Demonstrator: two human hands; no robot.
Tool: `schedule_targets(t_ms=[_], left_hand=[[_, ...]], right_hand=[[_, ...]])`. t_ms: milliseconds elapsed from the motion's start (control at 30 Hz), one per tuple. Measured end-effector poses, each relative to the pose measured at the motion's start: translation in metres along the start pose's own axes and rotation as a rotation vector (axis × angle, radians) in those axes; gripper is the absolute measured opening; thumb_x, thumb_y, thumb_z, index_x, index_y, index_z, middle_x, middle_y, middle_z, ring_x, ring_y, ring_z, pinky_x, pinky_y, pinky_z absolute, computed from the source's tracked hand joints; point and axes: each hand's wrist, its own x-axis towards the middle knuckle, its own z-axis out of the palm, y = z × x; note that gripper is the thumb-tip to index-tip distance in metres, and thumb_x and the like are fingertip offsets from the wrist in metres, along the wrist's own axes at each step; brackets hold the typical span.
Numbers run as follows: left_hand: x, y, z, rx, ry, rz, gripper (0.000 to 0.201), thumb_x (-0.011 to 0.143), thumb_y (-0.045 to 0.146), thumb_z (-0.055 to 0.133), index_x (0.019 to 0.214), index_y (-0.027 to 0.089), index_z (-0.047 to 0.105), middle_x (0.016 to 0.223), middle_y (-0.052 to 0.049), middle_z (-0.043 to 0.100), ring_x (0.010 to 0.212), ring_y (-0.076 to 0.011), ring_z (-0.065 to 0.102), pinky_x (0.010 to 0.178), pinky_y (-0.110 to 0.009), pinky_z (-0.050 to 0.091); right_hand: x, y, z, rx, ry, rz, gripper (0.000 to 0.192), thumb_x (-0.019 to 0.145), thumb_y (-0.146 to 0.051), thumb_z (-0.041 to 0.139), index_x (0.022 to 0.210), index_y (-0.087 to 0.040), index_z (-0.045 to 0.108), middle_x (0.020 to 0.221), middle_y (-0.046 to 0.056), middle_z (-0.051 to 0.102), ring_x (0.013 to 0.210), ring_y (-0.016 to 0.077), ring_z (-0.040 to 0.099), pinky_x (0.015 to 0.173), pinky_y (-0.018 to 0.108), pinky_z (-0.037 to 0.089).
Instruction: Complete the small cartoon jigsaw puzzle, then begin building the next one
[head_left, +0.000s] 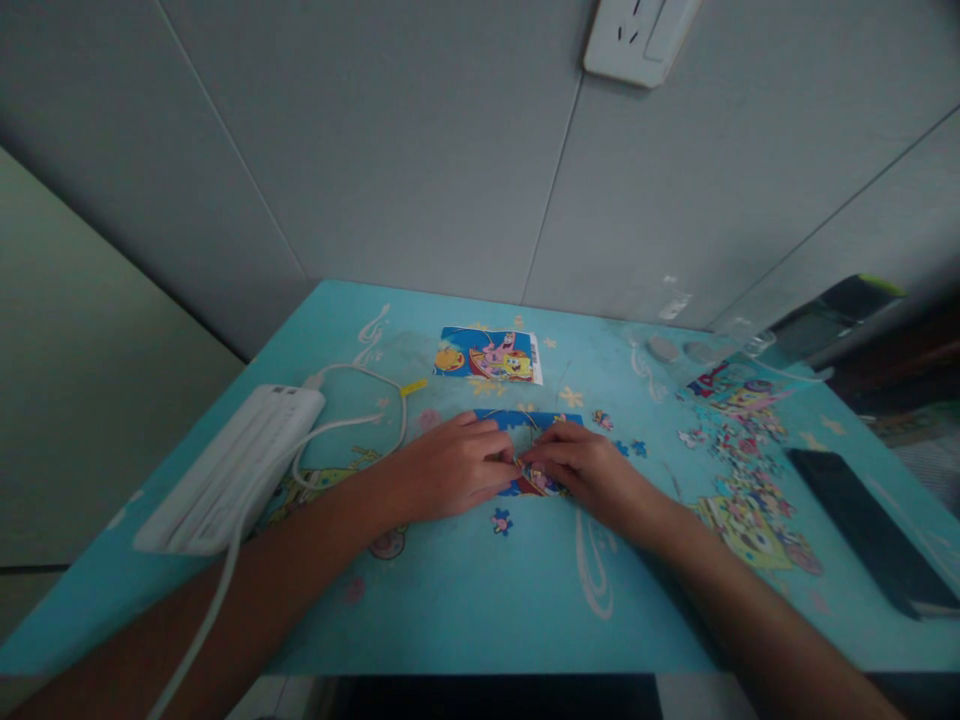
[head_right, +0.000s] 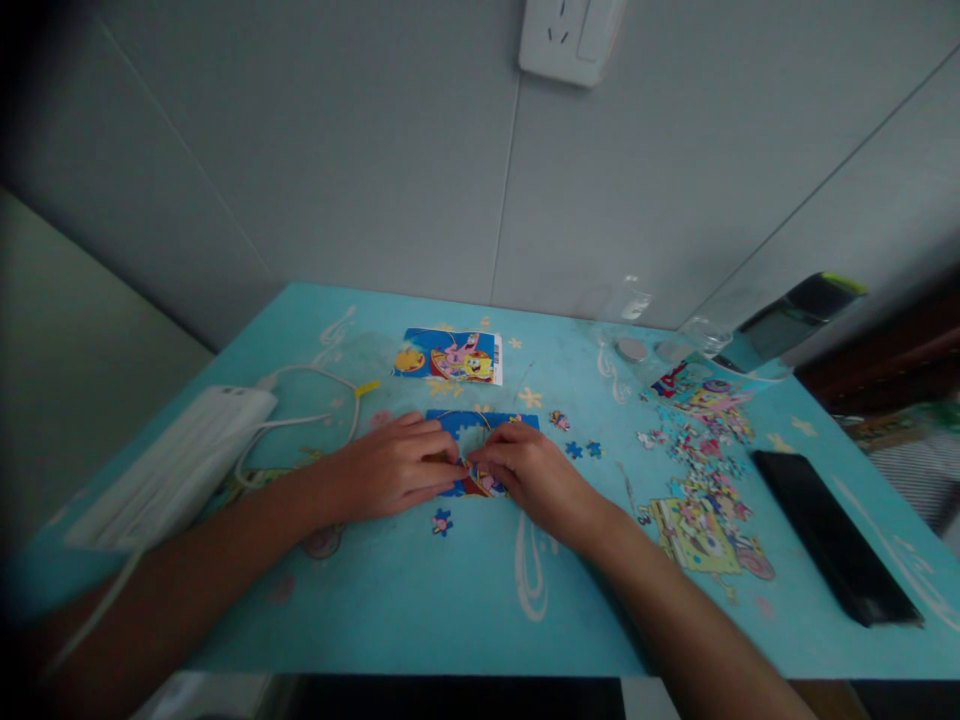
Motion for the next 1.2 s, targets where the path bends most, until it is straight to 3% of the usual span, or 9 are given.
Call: schedule_targets(t_ms=[467, 733, 833, 1000, 1200], left_hand=[[0.001, 0.0, -0.001, -0.01, -0.019, -0.007, 0.017, 0.099, 0.028, 0.056, 0.108, 0.024, 0.07, 0.1, -0.004, 0.066, 0.09, -0.0189, 0.056, 0.081, -0.035, 0.038], [-0.001, -0.001, 0.002, -0.026, 0.008, -0.011, 0.019, 0.098, 0.03, 0.057, 0.113, 0.025, 0.069, 0.102, -0.004, 0.067, 0.092, -0.0185, 0.057, 0.083, -0.035, 0.038], [0.0, 0.0, 0.002, -0.066, 0.046, -0.073, 0.022, 0.099, 0.036, 0.057, 0.111, 0.022, 0.068, 0.099, -0.005, 0.067, 0.094, -0.0196, 0.058, 0.085, -0.035, 0.039], [0.008, 0.007, 0.001, -0.236, 0.155, -0.207, 0.019, 0.098, 0.035, 0.059, 0.094, 0.018, 0.069, 0.086, -0.002, 0.067, 0.085, -0.0169, 0.058, 0.08, -0.032, 0.04], [0.013, 0.015, 0.001, -0.437, 0.266, -0.427, 0.011, 0.094, 0.025, 0.063, 0.089, 0.018, 0.07, 0.08, 0.0, 0.068, 0.078, -0.0131, 0.06, 0.076, -0.027, 0.042]], right_hand=[[0.003, -0.002, 0.002, -0.02, 0.063, 0.032, 0.023, 0.097, -0.025, 0.059, 0.115, -0.024, 0.073, 0.099, 0.007, 0.07, 0.092, 0.0206, 0.065, 0.087, 0.036, 0.052], [-0.001, -0.004, -0.007, 0.252, 0.096, 0.169, 0.019, 0.096, -0.026, 0.06, 0.107, -0.023, 0.076, 0.099, 0.005, 0.072, 0.089, 0.0171, 0.066, 0.082, 0.032, 0.052], [0.0, -0.007, -0.006, 0.437, 0.162, 0.281, 0.02, 0.093, -0.034, 0.064, 0.104, -0.022, 0.075, 0.099, 0.006, 0.073, 0.085, 0.017, 0.067, 0.077, 0.031, 0.053], [0.003, -0.014, 0.003, 0.775, 0.165, 0.447, 0.028, 0.085, -0.044, 0.072, 0.098, -0.018, 0.074, 0.076, 0.003, 0.074, 0.069, 0.0154, 0.068, 0.069, 0.03, 0.055], [-0.001, -0.018, 0.001, 0.83, 0.127, 0.516, 0.027, 0.084, -0.042, 0.074, 0.095, -0.018, 0.076, 0.08, 0.004, 0.077, 0.071, 0.015, 0.069, 0.072, 0.029, 0.055]])
